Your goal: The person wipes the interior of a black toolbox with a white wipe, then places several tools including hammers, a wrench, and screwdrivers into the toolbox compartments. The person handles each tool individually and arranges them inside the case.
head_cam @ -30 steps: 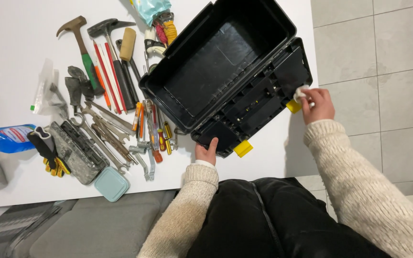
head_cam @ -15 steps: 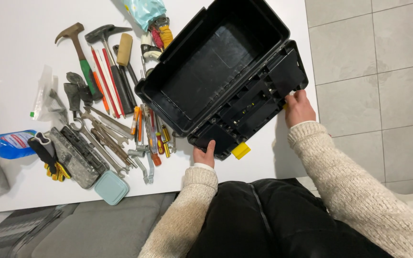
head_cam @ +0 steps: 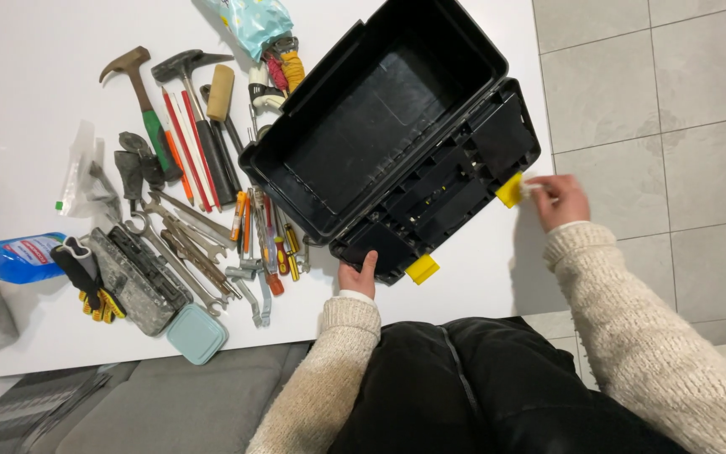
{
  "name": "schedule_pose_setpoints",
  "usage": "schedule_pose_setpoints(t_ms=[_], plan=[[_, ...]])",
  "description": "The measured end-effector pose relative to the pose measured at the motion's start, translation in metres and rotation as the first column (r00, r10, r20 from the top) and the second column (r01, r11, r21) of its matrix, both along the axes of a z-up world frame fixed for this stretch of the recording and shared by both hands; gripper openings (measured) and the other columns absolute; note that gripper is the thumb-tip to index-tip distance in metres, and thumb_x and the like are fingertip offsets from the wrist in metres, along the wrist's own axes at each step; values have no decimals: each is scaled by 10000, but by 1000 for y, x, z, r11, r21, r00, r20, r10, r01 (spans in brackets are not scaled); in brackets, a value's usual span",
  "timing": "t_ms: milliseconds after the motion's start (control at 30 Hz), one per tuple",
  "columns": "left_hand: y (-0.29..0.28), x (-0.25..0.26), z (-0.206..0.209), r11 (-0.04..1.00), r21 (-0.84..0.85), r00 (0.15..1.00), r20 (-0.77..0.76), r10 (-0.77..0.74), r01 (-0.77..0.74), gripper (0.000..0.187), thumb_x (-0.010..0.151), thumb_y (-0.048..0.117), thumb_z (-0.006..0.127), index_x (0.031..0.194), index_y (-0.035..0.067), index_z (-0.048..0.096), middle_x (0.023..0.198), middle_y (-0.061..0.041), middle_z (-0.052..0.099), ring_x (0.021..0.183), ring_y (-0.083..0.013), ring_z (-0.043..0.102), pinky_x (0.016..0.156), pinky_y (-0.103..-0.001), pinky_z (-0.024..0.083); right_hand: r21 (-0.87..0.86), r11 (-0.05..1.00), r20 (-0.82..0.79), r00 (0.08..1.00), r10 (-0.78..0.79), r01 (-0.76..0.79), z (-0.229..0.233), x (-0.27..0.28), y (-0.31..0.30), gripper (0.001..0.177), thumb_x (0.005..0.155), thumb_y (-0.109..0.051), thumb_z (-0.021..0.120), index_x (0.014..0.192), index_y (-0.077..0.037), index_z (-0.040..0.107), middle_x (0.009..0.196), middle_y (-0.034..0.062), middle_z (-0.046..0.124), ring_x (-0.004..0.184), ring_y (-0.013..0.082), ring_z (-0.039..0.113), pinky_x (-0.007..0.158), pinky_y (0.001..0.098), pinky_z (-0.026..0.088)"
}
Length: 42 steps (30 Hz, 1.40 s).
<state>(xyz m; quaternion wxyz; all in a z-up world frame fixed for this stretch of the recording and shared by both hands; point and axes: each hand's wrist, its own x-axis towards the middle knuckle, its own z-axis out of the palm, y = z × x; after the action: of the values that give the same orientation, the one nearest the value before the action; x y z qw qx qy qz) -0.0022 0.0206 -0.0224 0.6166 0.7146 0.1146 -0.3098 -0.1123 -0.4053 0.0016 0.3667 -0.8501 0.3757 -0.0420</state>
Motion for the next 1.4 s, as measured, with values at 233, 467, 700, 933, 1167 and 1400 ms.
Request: schedule_pose_setpoints(t_ms=[233,467,700,933,1167,1400], plan=[[6,-2,-13,1000,-7,999,47,2,-1,797,995,357,731,1603,122,270,1545,-134,461,1399,-246,452,1180,-440,403,-284,956,126,985,116,-76,-5,26,-19,365,943,-73,796,1262,-246,757,1191,84,562,989,322,698,768,368,626],[4,3,-7,999,21,998,46,-37,36,742,997,378,718,1580,133,330,1503,-112,519,1345,-218,512,1186,-449,408,-681,683,-111,959,261,-265,-16,32,-7,302,967,-146,718,1267,-179,720,1197,116,598,1003,337,681,801,427,592],[2,-2,-7,1000,5,999,42,-4,4,810,982,409,743,1597,134,294,1536,-112,478,1387,-242,461,1187,-445,390,-531,797,-169,957,235,-289,-17,33,-8,248,1027,-179,687,1275,-185,689,1160,78,597,1040,316,685,876,375,575],[-8,2,16,1000,16,1000,18,9,-10,854,991,423,727,1612,119,227,1574,-133,414,1418,-253,422,1216,-444,347,-418,883,-182,972,147,-211,-66,26,-35,245,982,-285,762,1215,-338,705,1191,-32,564,1016,291,701,876,400,592],[-23,8,65,998,67,998,-56,-3,7,923,1007,447,690,1631,88,112,1643,-170,278,1476,-295,332,1268,-481,231,-339,936,-179,983,39,-99,-62,20,-33,223,918,-298,803,1113,-375,728,1095,-82,585,945,237,714,854,407,579],[-3,2,23,1000,19,1000,-19,4,-3,897,1002,412,713,1632,118,148,1615,-156,335,1434,-258,401,1214,-436,344,-187,978,-211,976,47,-88,-24,20,-32,162,930,-278,800,1089,-256,775,1043,47,664,973,301,721,882,440,573]])
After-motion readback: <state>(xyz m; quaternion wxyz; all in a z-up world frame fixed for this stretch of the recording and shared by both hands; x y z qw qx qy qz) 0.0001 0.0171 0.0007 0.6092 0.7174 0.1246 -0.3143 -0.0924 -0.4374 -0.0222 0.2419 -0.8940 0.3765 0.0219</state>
